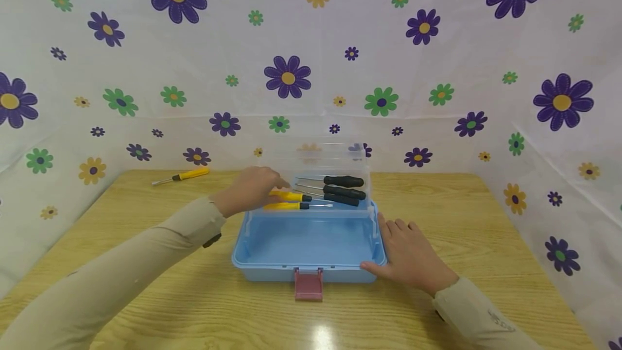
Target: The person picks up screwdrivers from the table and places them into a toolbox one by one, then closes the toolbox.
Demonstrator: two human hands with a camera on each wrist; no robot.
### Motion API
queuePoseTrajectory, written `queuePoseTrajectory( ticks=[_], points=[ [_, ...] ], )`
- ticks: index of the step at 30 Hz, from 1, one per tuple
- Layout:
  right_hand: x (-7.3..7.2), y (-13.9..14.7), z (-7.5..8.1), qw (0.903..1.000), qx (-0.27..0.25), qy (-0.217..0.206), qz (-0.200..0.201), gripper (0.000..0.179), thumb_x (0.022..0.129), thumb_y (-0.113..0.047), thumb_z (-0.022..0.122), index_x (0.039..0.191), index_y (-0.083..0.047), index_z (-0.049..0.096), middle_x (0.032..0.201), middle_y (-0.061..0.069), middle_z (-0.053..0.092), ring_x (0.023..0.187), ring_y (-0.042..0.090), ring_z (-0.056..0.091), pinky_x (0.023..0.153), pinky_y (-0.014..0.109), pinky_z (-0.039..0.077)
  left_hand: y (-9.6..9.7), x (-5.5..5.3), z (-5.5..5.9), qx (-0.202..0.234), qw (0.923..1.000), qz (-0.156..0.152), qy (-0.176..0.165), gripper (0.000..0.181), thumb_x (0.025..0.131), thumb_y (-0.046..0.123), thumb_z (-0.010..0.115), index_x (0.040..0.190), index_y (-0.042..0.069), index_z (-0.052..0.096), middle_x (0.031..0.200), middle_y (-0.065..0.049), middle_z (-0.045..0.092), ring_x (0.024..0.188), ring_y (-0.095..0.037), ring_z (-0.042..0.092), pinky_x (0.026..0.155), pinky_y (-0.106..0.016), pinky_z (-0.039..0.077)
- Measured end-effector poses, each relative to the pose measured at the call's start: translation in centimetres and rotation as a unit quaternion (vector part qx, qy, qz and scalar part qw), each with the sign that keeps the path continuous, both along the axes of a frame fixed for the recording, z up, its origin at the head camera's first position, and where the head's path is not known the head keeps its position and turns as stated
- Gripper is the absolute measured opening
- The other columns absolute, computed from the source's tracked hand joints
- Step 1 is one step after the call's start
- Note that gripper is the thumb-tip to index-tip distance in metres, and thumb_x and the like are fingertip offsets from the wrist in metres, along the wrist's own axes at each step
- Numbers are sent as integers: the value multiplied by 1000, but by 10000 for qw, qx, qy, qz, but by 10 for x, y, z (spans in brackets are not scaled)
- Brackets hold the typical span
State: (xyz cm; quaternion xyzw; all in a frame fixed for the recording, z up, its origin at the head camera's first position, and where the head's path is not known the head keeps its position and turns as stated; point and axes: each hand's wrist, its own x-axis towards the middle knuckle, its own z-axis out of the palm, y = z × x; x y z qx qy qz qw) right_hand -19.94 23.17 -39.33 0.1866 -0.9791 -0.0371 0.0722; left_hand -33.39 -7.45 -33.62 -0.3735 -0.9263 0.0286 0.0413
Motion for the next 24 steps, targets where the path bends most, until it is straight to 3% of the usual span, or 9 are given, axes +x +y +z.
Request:
queuePoseTrajectory(
  ticks=[8,24],
  points=[
    [1,0,1,10000,3,6,-5,103,76,-76,50,138,6,40,123,20,60,110,35,58,90,53,47,-6,3,8,255,9993,26,-259,32,82,25,73,112,15,70,109,-2,71,97,-19,67,83,-33,54],
    [1,-1,1,10000,41,66,45,102,76,-76,49,138,6,41,121,20,61,108,34,59,88,51,48,-17,7,27,724,9973,-7,-115,34,84,31,70,115,16,69,107,-2,72,96,-19,67,76,-31,56]
  ],
)
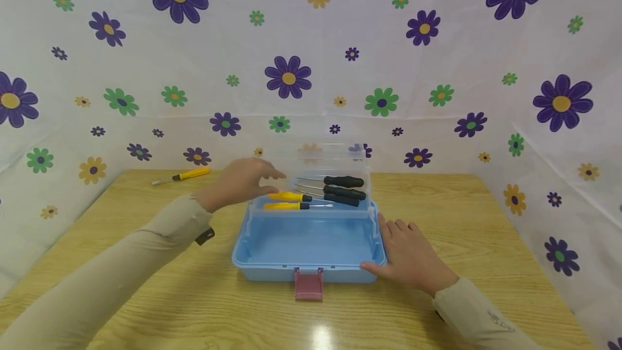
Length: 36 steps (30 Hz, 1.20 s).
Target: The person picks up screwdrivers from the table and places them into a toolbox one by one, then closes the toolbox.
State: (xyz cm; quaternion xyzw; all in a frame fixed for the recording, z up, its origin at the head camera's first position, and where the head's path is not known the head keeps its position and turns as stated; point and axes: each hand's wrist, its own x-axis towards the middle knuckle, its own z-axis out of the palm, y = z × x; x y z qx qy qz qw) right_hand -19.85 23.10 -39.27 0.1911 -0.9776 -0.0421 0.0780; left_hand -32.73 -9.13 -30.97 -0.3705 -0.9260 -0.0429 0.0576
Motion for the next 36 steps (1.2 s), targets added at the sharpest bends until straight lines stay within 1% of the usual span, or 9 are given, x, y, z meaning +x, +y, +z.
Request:
queuePoseTrajectory(
  ticks=[7,11,15,20,24,28,30,34,36],
  points=[
    [0,0,0,10000,-17,-2,-22,102,76,-75,50,138,6,41,121,20,61,107,34,59,88,52,48,-9,1,4,285,9993,181,-130,36,85,33,69,117,17,68,111,-3,70,94,-19,65,77,-31,55],
    [0,0,0,10000,-33,21,4,102,76,-75,51,138,6,41,121,20,61,107,34,59,88,51,48,-16,2,8,497,9985,171,-171,37,86,34,68,119,18,66,112,-3,69,94,-18,63,78,-32,54],
    [0,1,-1,10000,-43,45,27,102,76,-74,51,137,6,41,121,20,61,107,34,59,87,51,48,-24,4,13,764,9967,207,-152,38,86,34,67,121,17,64,115,-3,68,98,-19,63,82,-36,53],
    [-1,1,-2,10000,-39,60,43,101,76,-75,51,137,6,41,120,20,62,107,34,59,87,51,49,-34,5,17,1081,9935,356,43,38,86,33,68,121,18,64,116,-2,67,98,-19,63,81,-38,54],
    [-1,2,-3,10000,-40,50,40,101,76,-74,51,137,6,41,120,20,62,107,33,59,87,51,49,-45,5,16,1295,9906,430,129,37,86,30,68,121,17,64,112,-4,68,97,-20,63,79,-38,53],
    [-1,2,-3,10000,-57,46,39,101,76,-74,51,138,6,41,120,20,62,107,33,59,87,51,48,-58,5,15,1438,9875,614,207,37,87,31,67,121,17,64,109,-5,68,97,-22,62,77,-39,53],
    [-1,2,-3,10000,-55,45,39,102,76,-74,51,138,6,41,120,20,62,106,33,60,87,51,48,-66,5,14,1521,9856,680,299,37,86,31,67,120,16,64,109,-6,68,97,-24,62,76,-40,53],
    [-1,2,-2,10000,-56,29,36,102,76,-75,51,138,6,41,120,20,62,106,33,60,87,51,48,-82,-1,10,1735,9809,717,504,36,86,26,68,119,13,64,112,-8,67,96,-26,62,77,-42,52],
    [-1,2,-2,10000,-61,12,24,102,76,-75,51,138,6,40,120,20,62,106,33,59,87,51,48,-90,-4,7,1829,9783,744,630,35,86,24,68,118,11,65,111,-10,68,95,-27,62,76,-42,52]
  ],
)
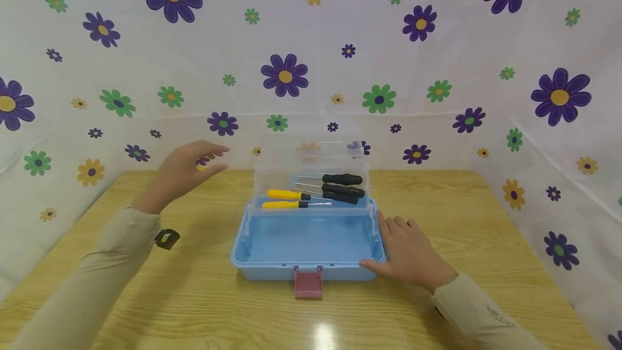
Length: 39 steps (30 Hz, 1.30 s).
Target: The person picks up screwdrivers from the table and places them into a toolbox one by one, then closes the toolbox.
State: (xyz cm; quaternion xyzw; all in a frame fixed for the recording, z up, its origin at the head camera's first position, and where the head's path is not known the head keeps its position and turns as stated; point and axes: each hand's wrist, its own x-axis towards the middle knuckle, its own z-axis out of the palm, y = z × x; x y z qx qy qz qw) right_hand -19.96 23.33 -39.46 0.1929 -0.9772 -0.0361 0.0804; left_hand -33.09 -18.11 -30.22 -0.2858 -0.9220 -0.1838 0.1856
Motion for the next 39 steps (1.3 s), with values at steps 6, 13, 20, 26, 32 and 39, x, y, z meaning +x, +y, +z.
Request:
queuePoseTrajectory(
  ticks=[6,13,20,26,32,39],
  points=[
    [0,0,0,10000,27,-36,-51,103,76,-76,50,138,5,40,121,20,61,106,33,59,88,51,48,-22,-8,-9,305,9988,202,316,32,85,17,69,115,6,65,102,-14,68,90,-29,64,72,-43,52],
    [0,1,0,10000,22,-31,-14,103,75,-74,51,139,6,39,120,20,61,107,33,59,89,52,47,-44,-18,-22,539,9961,592,369,33,84,14,70,115,3,65,98,-16,67,87,-29,62,74,-44,50],
    [-1,2,-1,10000,41,-7,1,103,76,-75,51,139,6,39,121,20,61,107,33,59,89,52,47,-62,-32,-37,568,9930,1032,2,36,84,16,70,117,2,63,101,-18,66,91,-32,61,76,-46,49],
    [-1,2,0,10000,10,-63,-13,103,76,-75,50,139,6,39,122,20,61,108,33,58,89,52,47,-72,-42,-51,240,9899,1321,-457,37,88,19,65,120,1,60,106,-20,63,97,-36,60,78,-49,49],
    [0,0,1,9999,12,-100,-22,102,76,-74,51,139,5,39,122,20,61,109,34,58,90,52,47,-78,-53,-64,89,9881,1407,-622,36,89,22,63,120,3,60,108,-21,62,99,-37,59,80,-50,49],
    [0,0,2,9999,8,-133,-44,102,76,-74,51,139,5,39,122,20,60,109,34,58,91,52,47,-88,-67,-81,37,9876,1503,-450,38,88,22,65,120,2,60,106,-24,62,94,-38,60,76,-51,50]
  ],
)
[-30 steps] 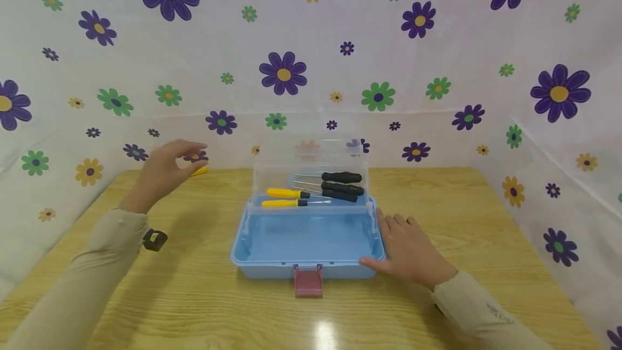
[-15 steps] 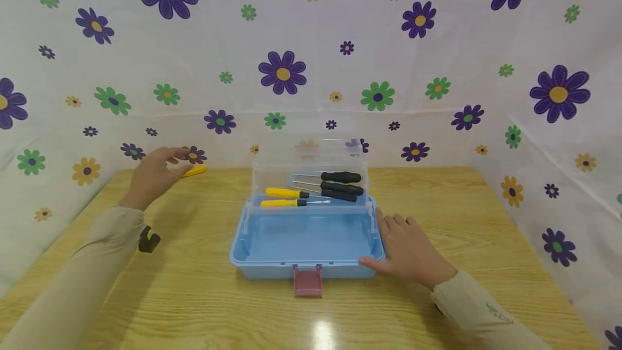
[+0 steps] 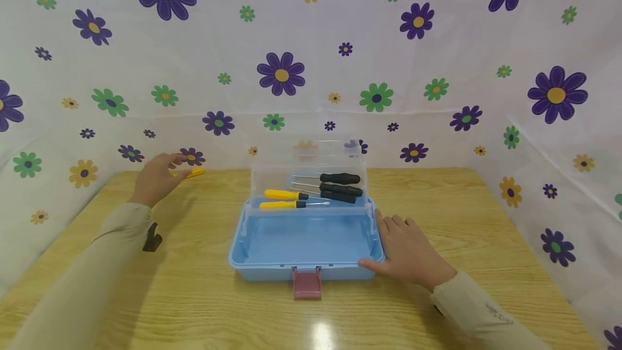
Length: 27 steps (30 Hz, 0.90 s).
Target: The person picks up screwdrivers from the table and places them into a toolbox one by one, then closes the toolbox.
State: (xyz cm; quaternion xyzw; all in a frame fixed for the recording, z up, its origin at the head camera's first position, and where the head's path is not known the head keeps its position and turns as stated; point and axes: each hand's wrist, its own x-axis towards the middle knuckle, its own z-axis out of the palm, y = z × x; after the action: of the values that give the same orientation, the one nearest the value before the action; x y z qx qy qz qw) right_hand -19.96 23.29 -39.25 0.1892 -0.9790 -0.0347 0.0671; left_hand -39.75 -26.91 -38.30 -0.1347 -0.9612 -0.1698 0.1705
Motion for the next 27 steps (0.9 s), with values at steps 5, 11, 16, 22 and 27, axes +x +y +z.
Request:
queuePoseTrajectory(
  ticks=[5,11,16,22,27],
  points=[
    [-1,1,-1,10000,-40,-32,-10,103,76,-75,50,139,5,39,123,21,60,109,34,58,91,54,46,-5,-8,-9,-46,9997,173,161,39,84,21,69,114,-3,62,104,-27,63,86,-38,61,73,-50,51],
    [-1,3,-3,10000,-57,-29,0,103,76,-75,50,140,5,38,124,20,60,110,34,58,92,54,46,-7,-14,-15,-175,9994,287,57,38,83,19,69,112,-3,62,103,-27,64,85,-39,61,68,-49,52],
    [-2,3,-4,10000,-48,15,15,103,76,-76,49,140,5,38,124,20,60,109,33,58,92,53,46,-7,-19,-21,-216,9992,299,-153,40,84,19,68,115,-4,61,106,-28,62,87,-41,61,69,-49,52],
    [-1,2,-1,9996,-142,-205,-128,104,76,-77,48,141,3,36,126,21,58,112,35,57,95,57,44,-7,-25,-27,-278,9987,300,-312,41,84,19,68,116,-5,59,106,-30,61,90,-41,61,73,-51,52],
    [-1,1,-2,9997,-124,-174,-112,104,76,-77,48,141,3,37,125,21,59,112,35,57,94,57,44,-6,-28,-27,-393,9979,369,-367,42,83,20,69,116,-6,59,106,-30,61,90,-42,61,73,-51,52]
  ],
)
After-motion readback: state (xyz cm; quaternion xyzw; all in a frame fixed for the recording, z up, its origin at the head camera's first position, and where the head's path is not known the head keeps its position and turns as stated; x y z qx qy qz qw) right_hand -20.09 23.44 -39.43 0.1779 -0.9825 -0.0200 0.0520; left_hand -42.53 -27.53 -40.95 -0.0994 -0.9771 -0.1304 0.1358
